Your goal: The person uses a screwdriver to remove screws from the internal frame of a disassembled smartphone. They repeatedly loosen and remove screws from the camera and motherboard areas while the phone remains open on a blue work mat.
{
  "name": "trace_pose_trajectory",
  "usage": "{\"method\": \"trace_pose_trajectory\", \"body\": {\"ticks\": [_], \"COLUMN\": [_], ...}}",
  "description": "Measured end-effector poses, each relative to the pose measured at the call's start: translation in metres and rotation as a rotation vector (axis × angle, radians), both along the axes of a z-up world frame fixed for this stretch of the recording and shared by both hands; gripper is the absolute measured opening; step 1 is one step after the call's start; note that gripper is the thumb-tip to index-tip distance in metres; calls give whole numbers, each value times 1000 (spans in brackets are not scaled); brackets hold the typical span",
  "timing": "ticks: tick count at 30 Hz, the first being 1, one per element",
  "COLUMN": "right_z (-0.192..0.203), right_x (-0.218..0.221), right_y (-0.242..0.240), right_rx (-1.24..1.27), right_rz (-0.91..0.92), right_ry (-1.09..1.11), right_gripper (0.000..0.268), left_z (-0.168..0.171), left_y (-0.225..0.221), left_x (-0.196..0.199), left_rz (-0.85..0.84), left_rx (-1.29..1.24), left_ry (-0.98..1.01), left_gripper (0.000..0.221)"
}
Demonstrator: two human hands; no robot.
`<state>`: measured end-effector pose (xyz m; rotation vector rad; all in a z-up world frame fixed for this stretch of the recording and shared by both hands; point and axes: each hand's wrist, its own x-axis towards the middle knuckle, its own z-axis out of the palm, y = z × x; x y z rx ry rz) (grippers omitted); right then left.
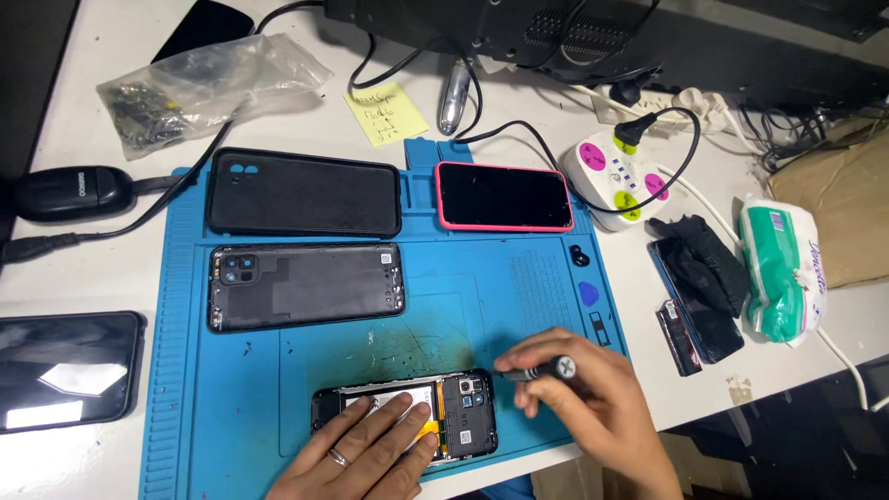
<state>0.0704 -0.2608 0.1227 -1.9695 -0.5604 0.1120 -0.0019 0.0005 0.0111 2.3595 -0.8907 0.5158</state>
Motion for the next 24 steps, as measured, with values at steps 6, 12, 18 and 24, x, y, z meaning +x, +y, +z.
{"method": "trace_pose_trajectory", "body": {"ticks": [6,12,18,24], "right_z": [-28,-24,-6,-11], "right_x": [-6,-6,2,-3], "right_y": [5,19,5,3], "right_rx": [-79,22,89,0], "right_rz": [-275,-331,-14,-138], "right_ry": [-271,-137,40,-45], "right_gripper": [27,11,14,17], "left_z": [-2,-7,0,5], "left_y": [1,3,-2,-1], "left_x": [0,0,0,0], "left_rz": [-17,-54,0,1], "left_rx": [19,47,-10,-23], "left_ry": [-11,11,8,30], "left_gripper": [44,48,38,40]}}
